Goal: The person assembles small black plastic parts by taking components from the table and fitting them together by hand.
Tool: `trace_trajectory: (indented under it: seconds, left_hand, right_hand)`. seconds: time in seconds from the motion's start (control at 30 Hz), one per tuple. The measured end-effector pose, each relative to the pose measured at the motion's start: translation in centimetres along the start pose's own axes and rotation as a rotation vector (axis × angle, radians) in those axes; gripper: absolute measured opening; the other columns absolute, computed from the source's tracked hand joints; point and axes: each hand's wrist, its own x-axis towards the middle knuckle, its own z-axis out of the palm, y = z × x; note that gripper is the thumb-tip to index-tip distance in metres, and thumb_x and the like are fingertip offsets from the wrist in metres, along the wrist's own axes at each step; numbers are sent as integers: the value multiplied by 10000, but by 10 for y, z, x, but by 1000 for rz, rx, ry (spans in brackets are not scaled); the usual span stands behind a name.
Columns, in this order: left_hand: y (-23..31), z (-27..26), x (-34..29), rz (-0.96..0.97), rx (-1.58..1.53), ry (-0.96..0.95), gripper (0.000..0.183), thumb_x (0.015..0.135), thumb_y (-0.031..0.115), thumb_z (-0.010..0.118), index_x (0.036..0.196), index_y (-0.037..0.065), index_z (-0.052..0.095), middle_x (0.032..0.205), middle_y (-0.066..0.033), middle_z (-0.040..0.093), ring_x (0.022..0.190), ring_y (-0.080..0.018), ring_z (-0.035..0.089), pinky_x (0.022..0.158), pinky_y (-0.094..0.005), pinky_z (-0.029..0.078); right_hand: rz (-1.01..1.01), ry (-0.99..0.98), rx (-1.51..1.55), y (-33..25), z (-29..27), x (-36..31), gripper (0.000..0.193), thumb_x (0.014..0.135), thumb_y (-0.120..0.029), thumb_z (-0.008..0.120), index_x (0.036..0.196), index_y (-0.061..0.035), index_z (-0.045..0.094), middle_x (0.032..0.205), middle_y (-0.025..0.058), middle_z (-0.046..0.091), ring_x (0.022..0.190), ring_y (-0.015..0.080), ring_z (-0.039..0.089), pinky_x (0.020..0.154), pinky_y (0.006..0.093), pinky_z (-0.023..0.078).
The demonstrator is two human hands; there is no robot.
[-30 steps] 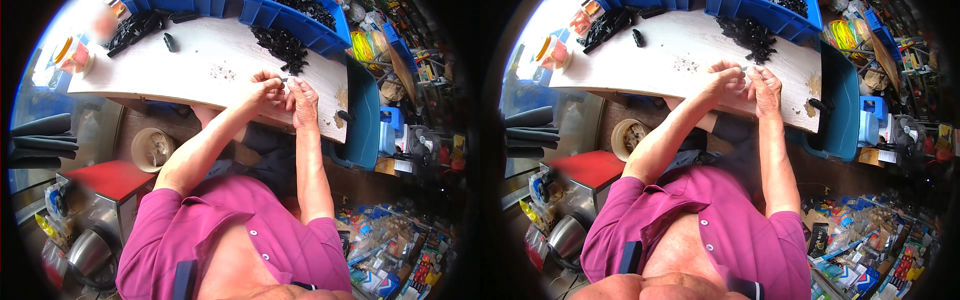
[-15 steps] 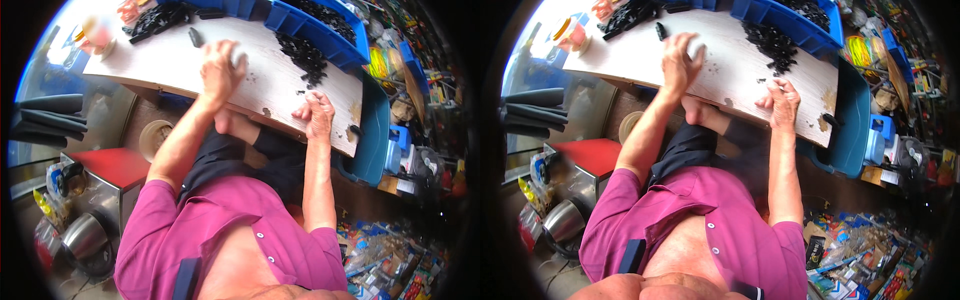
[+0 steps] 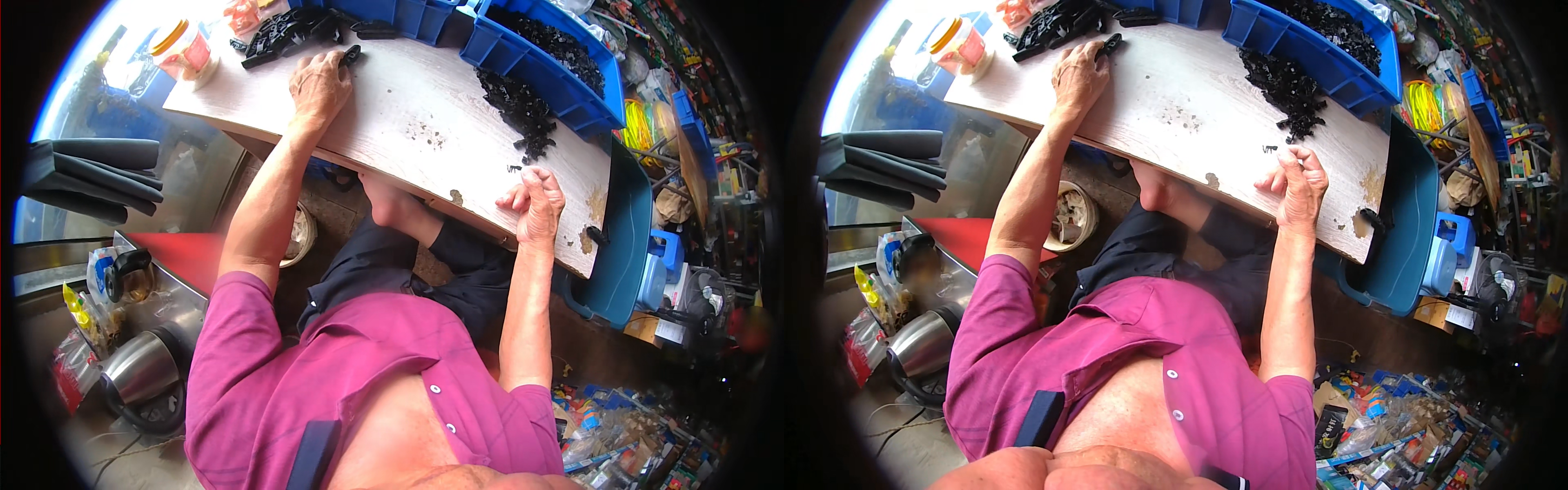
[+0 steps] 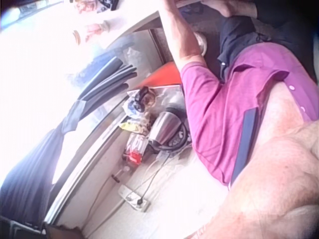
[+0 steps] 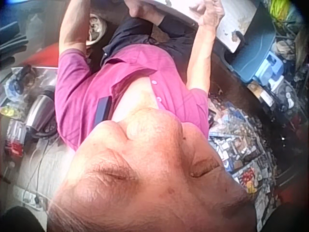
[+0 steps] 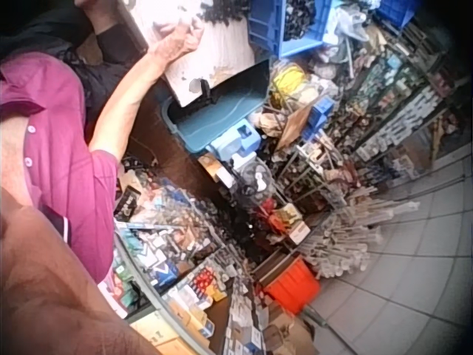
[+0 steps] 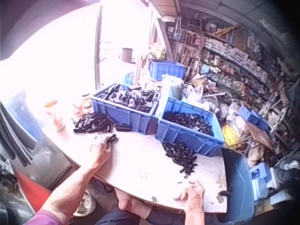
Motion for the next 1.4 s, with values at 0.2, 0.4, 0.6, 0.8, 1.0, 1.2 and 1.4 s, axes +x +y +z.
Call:
trace_trajectory:
  seconds: [0.2, 0.4, 0.6, 0.8, 1.0, 1.2, 1.4]
  left_hand:
    - [9, -11, 5, -42, 119, -109, 306, 860, 382, 620, 1026, 142, 711, 1078, -78, 661, 1060, -298, 582, 913, -411, 446]
    - [33, -25, -16, -203, -533, -132, 304, 886, 321, 624, 1055, 76, 690, 806, -128, 702, 711, -269, 675, 685, -365, 529]
    - [71, -26, -50, -292, -1022, -91, 277, 874, 246, 663, 1066, 47, 680, 809, -56, 688, 736, -114, 625, 667, -270, 506]
    - [94, -38, -52, 40, -445, -84, 225, 778, 176, 673, 976, 69, 669, 876, -121, 627, 821, -284, 601, 748, -422, 499]
    - [116, -47, -41, 327, -212, -465, 260, 810, 190, 623, 1059, 117, 602, 877, -159, 620, 852, -351, 609, 750, -455, 497]
    - [125, -45, -38, 399, -336, -583, 242, 800, 169, 621, 986, 17, 585, 824, -196, 622, 834, -354, 619, 784, -436, 479]
    - [114, -37, -47, 523, -405, -388, 271, 784, 113, 662, 1045, 56, 619, 891, -169, 655, 823, -356, 622, 825, -432, 477]
  right_hand:
    - [-14, 16, 7, -1, 4, -1, 131, 862, -153, 674, 910, -55, 603, 504, 13, 471, 443, 157, 542, 480, 331, 524]
    - [-19, 27, 26, 0, 2, 0, 131, 859, -156, 675, 918, -57, 613, 499, 11, 474, 440, 158, 540, 482, 338, 532]
    - [-30, 49, 48, -2, 6, 2, 125, 874, -189, 653, 935, -85, 620, 496, 30, 489, 463, 182, 560, 487, 401, 563]
    - [-40, 80, 75, -5, 11, 1, 142, 850, -166, 681, 924, -66, 614, 484, 18, 472, 445, 162, 538, 483, 390, 551]
    - [-26, 86, 49, -1, 5, 1, 119, 863, -180, 659, 915, -81, 618, 494, 26, 491, 471, 181, 567, 498, 404, 569]
    - [-41, 95, 123, 3, 5, 0, 130, 843, -133, 674, 923, -59, 602, 497, 21, 493, 433, 161, 549, 472, 364, 553]
    - [-35, 111, 135, 0, 7, -3, 136, 831, -132, 682, 926, -63, 612, 503, 23, 503, 440, 159, 557, 508, 371, 567]
